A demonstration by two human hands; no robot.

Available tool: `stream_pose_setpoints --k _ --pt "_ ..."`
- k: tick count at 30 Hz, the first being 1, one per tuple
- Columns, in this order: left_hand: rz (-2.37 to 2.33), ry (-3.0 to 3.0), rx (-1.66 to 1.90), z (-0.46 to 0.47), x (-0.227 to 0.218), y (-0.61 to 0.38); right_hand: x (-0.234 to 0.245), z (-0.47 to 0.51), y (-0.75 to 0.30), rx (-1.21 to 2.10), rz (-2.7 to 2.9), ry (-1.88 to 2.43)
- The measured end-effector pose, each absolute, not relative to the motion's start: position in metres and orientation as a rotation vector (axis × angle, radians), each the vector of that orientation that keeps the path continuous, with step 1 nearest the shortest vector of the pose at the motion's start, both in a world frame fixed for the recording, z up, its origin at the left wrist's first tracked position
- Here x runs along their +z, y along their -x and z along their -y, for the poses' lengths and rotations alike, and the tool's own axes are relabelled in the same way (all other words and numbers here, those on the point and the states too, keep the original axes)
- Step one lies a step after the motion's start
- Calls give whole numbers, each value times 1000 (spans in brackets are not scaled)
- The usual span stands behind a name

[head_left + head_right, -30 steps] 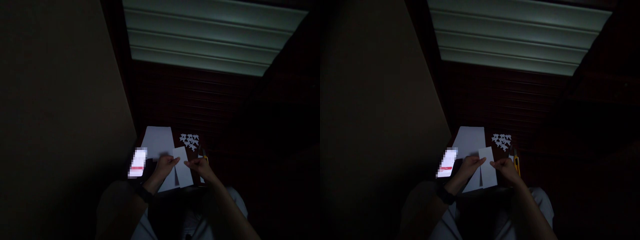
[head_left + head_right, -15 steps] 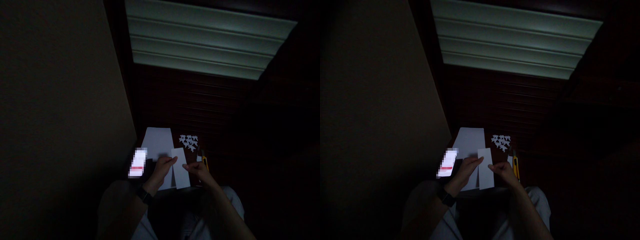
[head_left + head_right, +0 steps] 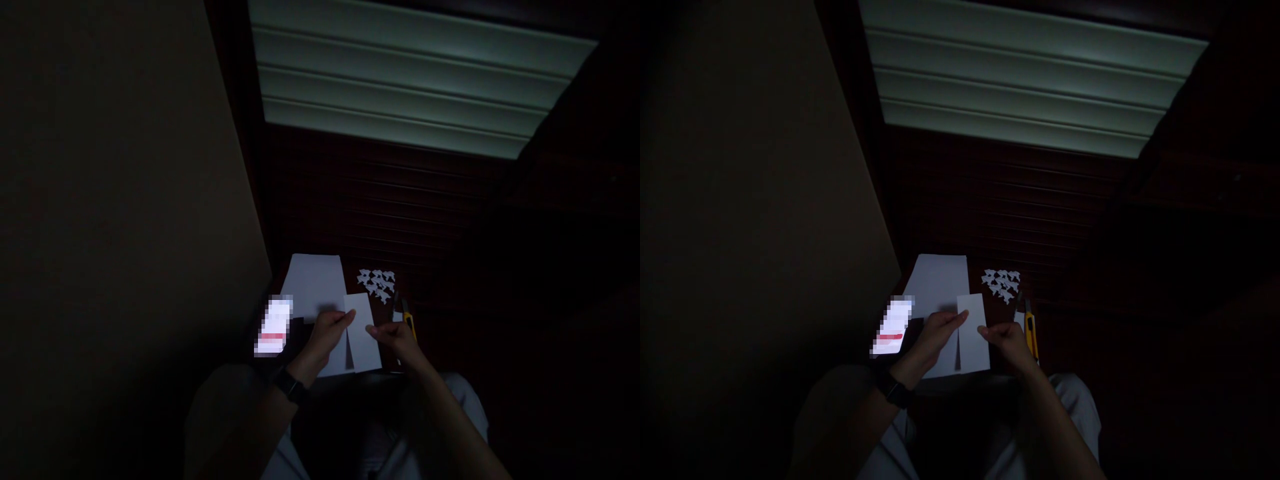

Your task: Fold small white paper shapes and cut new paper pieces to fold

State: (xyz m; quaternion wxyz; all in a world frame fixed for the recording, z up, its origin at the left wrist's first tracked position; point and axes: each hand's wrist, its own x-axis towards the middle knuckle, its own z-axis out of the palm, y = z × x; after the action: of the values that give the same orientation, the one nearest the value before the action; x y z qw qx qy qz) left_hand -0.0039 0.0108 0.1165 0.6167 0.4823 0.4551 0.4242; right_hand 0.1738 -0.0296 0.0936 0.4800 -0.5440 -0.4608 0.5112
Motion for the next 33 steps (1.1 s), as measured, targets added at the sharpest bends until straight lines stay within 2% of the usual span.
stream_pose_setpoints --k 14,23,33 --pt "-959 -1078 925 -10 124 6 97 33 -176 1299 1133 1313" --pt "-712 -1050 667 -18 128 13 82 34 -188 1763 826 1047" --pt "-809 -1218 579 -24 121 -5 85 40 -190 1698 811 1193"
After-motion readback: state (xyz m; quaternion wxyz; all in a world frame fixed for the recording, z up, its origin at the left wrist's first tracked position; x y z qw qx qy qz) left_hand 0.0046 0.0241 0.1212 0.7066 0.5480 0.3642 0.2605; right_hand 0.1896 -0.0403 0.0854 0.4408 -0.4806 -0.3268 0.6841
